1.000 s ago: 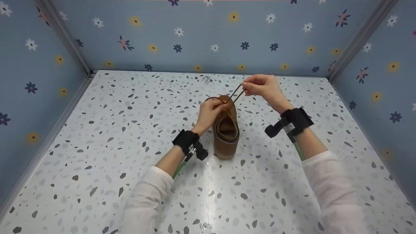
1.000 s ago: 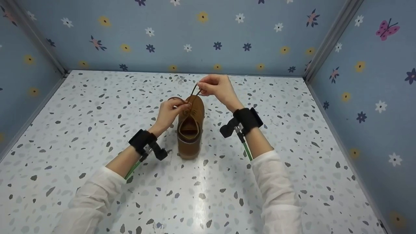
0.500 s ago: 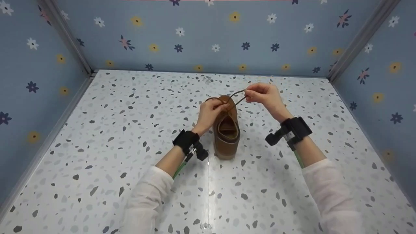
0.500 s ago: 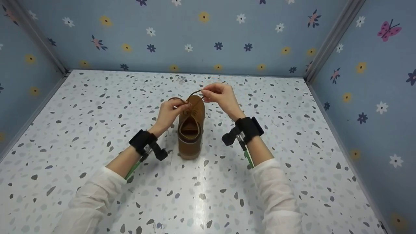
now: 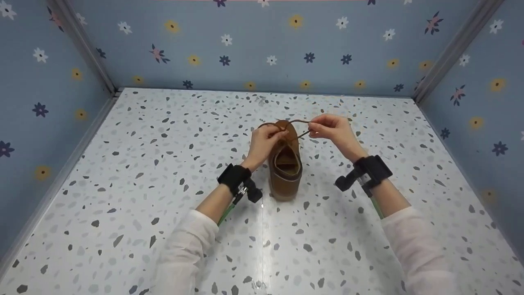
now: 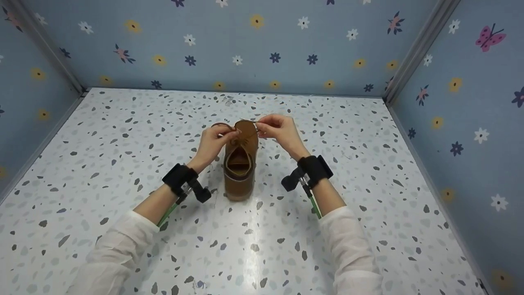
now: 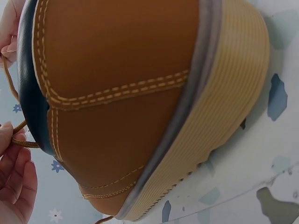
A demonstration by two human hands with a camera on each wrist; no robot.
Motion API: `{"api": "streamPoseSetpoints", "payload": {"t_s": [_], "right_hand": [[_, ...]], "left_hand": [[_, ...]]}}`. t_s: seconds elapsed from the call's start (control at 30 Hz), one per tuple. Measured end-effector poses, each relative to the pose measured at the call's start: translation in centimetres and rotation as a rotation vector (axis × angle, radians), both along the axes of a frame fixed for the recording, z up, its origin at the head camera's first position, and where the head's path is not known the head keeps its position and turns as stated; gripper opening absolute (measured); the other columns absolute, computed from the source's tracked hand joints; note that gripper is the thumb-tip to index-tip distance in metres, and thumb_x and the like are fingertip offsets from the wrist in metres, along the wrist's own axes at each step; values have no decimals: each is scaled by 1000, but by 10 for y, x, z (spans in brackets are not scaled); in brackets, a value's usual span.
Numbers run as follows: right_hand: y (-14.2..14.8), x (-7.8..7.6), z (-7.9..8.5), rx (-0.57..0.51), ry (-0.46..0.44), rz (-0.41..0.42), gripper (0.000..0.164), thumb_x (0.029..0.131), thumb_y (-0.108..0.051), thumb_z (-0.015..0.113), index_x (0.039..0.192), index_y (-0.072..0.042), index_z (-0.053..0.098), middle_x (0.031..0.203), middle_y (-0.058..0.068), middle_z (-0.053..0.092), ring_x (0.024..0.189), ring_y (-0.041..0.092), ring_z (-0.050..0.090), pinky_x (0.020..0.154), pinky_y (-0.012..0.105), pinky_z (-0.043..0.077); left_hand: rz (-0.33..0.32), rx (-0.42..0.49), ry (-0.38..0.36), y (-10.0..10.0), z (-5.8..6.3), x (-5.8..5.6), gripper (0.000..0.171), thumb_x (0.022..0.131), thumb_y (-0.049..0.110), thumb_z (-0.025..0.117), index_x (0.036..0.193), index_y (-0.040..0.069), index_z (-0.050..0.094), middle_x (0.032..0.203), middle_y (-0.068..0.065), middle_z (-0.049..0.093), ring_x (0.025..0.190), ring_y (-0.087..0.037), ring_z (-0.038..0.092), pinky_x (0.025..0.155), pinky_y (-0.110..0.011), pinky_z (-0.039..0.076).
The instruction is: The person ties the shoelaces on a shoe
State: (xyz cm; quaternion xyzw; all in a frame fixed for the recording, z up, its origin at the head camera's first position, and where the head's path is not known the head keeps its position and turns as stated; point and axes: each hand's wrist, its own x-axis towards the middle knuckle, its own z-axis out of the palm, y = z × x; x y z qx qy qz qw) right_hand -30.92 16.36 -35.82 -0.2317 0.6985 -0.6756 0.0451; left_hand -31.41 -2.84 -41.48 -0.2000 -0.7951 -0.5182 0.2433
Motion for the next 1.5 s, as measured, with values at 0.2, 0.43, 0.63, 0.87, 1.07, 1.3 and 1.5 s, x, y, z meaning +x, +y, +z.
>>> {"api": "streamPoseSetpoints", "payload": {"t_s": [0.2, 0.43, 0.63, 0.87, 1.07, 1.3, 1.5], "right_hand": [[15, -42, -48, -20, -41, 48, 19, 67, -6, 51, 84, 3, 51, 76, 18, 48, 66, 27, 47, 58, 33, 37], [34, -104, -127, 9, -3, 107, 22, 68, -2, 49, 89, 3, 48, 82, 20, 47, 68, 31, 46, 57, 36, 36], [29, -110, -147, 35, 2, 78, 22, 66, -6, 53, 87, 0, 50, 79, 19, 49, 66, 31, 47, 54, 36, 37], [12, -87, -125, 145, 4, 105, 20, 65, -10, 54, 83, -3, 52, 74, 13, 51, 63, 23, 49, 53, 30, 39], [-25, -5, -35, 293, 53, 49, 17, 65, -10, 54, 77, 1, 53, 71, 12, 51, 61, 24, 47, 50, 30, 39], [-36, 11, -18, 370, 94, 6, 17, 64, -14, 55, 73, 1, 54, 67, 11, 51, 60, 25, 46, 49, 32, 37], [-38, 2, -31, 454, 243, -34, 14, 61, -20, 56, 67, -8, 56, 66, 1, 50, 59, 14, 45, 48, 28, 36]], "left_hand": [[18, -37, 5, -1, 0, 1, 11, 64, 22, 54, 67, 13, 59, 64, 8, 50, 59, -1, 41, 54, -17, 30], [18, -33, -15, -2, 1, 1, 13, 64, 25, 53, 67, 13, 59, 64, 9, 49, 58, -2, 40, 52, -17, 31], [23, -29, -22, -1, 2, 1, 13, 63, 24, 54, 68, 13, 59, 63, 9, 50, 59, -1, 41, 54, -16, 31], [8, -7, -38, -2, 2, 2, 12, 63, 22, 55, 68, 12, 59, 64, 7, 50, 58, -2, 42, 54, -16, 32], [-8, 10, -28, -2, 3, 3, 10, 64, 19, 55, 66, 11, 59, 63, 5, 51, 56, -2, 42, 51, -16, 32], [-31, 19, -23, -4, 3, 4, 10, 65, 19, 54, 67, 11, 59, 64, 5, 51, 58, -3, 43, 51, -17, 33], [-65, 59, -38, -4, 3, 5, 10, 65, 18, 54, 67, 9, 58, 63, 4, 52, 57, -4, 44, 50, -19, 33]]}}
